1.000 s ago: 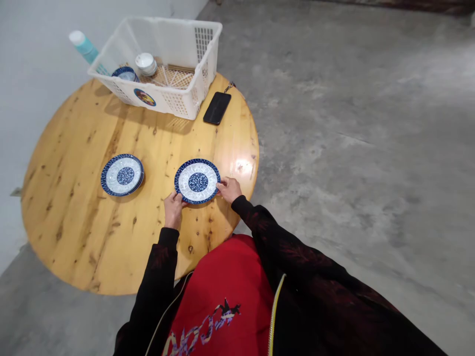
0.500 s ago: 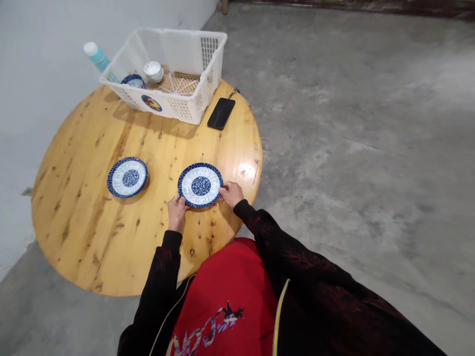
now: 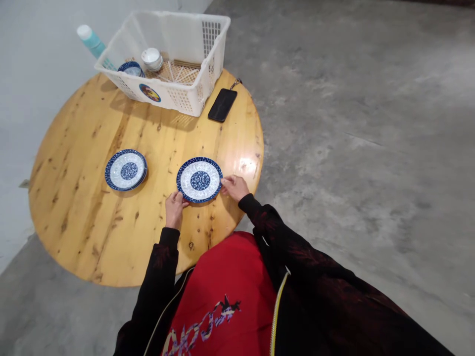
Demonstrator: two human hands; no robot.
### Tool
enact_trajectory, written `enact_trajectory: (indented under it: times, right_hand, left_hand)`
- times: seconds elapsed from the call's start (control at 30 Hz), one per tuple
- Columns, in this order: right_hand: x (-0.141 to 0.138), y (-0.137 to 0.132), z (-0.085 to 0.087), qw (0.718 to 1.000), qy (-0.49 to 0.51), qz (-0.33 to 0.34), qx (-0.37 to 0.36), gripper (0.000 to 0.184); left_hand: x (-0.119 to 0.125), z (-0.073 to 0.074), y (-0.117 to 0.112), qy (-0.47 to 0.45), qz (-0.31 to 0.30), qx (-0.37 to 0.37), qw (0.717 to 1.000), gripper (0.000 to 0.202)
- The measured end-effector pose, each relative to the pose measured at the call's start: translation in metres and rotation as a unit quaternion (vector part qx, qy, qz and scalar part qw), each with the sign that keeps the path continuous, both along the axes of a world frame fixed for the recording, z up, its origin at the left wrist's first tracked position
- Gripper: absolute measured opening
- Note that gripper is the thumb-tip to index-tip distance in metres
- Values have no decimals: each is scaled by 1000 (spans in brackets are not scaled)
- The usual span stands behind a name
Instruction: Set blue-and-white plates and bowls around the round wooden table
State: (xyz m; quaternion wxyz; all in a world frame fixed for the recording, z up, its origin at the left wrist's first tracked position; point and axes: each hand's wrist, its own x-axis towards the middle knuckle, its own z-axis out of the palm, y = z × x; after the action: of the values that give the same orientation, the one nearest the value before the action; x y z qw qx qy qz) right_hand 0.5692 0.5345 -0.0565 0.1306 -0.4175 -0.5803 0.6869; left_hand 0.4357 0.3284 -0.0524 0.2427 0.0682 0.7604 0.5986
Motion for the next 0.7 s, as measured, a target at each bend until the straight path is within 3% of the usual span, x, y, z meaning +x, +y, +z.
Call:
enact_trajectory:
  times: [0.1, 0.2, 0.33, 0.4, 0.5, 0.7]
  right_hand:
    - [26, 21, 0, 997, 15, -80, -12, 27]
    - [65, 42, -2, 989, 9, -150, -8, 29]
    - [114, 51, -4, 979, -24, -205, -6, 25]
    - [127, 47, -5, 976, -35, -216, -13, 24]
    - [126, 38, -5, 975, -43, -218, -28, 22]
    - [83, 35, 9, 989, 12, -145, 20, 23]
  left_hand:
    - [8, 11, -24, -14, 34, -21, 999, 30]
    - [26, 21, -67, -9, 75, -45, 996, 40]
    - [68, 30, -128, -2, 154, -77, 985, 43]
    - [93, 32, -148, -14, 200, -97, 975, 41]
    - [125, 32, -159, -47, 225, -123, 965, 38]
    - [160, 33, -147, -72, 214, -110, 968, 45]
